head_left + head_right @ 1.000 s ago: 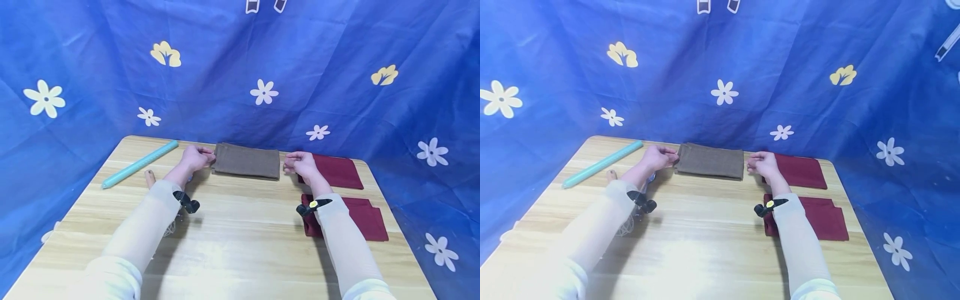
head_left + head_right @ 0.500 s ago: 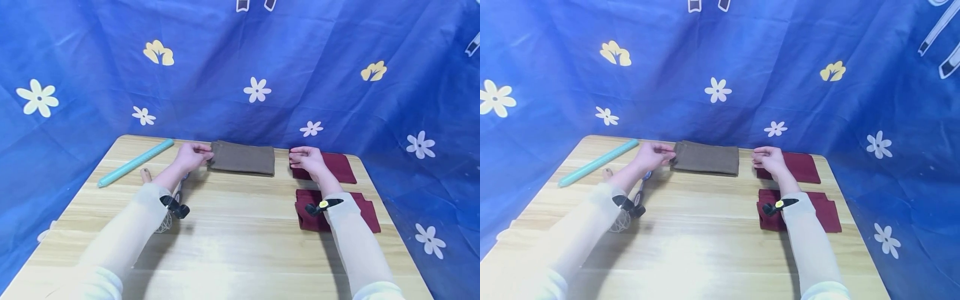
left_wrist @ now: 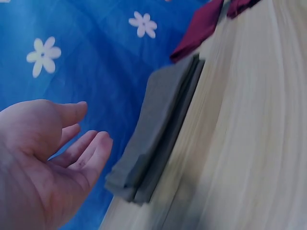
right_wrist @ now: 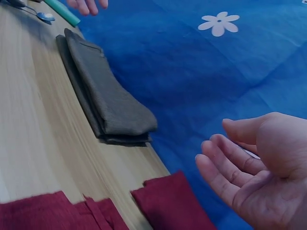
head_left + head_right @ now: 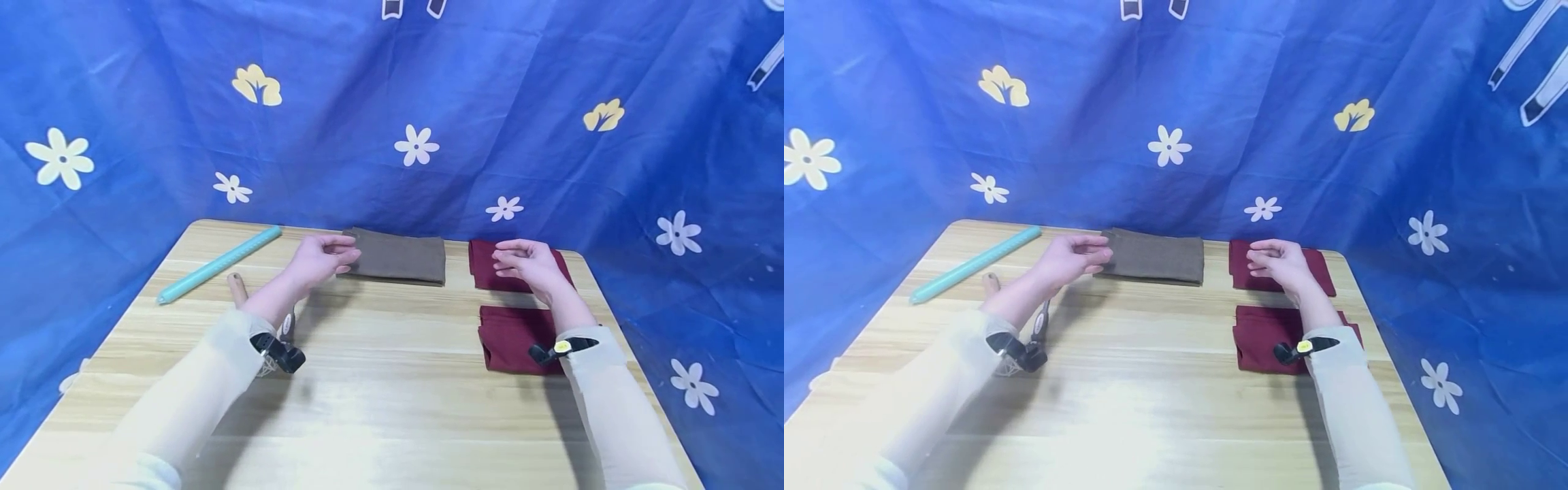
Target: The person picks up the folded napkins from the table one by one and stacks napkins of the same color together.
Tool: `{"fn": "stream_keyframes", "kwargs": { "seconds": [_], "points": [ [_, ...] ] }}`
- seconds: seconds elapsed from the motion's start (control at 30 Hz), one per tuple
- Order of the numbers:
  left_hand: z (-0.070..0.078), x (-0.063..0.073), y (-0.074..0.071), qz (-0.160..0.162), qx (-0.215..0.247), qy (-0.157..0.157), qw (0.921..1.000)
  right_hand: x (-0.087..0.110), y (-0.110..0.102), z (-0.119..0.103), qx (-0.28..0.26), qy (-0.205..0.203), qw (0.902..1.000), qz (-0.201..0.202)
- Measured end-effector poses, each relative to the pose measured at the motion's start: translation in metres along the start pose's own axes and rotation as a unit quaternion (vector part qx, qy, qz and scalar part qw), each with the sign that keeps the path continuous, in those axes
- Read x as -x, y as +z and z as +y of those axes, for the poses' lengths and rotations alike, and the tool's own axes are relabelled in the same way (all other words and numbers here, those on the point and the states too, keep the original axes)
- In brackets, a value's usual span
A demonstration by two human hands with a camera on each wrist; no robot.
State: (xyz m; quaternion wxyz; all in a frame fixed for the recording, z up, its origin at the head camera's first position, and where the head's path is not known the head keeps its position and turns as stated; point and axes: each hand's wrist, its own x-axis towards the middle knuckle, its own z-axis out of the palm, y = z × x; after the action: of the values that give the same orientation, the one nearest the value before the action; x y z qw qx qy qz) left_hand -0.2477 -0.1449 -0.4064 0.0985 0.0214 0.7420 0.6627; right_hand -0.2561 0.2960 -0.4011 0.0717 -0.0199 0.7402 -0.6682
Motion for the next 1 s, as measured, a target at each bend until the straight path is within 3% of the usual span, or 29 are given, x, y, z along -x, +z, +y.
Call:
{"fn": "stream_keyframes", "kwargs": {
  "seconds": [0.17,0.5,1.0],
  "points": [
    [0.005,0.009,0.014,-0.022,0.014,0.006,0.9996,0.014,-0.014,-0.002,-0.011,-0.013,0.9998,-0.014],
    [0.004,0.018,0.044,-0.045,0.063,0.004,0.997,0.045,-0.044,-0.003,0.017,-0.03,0.9991,-0.025],
    [-0.004,0.021,0.09,-0.078,0.1,-0.03,0.9914,0.081,-0.092,0.012,0.036,-0.006,0.9993,-0.006]
  ]
}}
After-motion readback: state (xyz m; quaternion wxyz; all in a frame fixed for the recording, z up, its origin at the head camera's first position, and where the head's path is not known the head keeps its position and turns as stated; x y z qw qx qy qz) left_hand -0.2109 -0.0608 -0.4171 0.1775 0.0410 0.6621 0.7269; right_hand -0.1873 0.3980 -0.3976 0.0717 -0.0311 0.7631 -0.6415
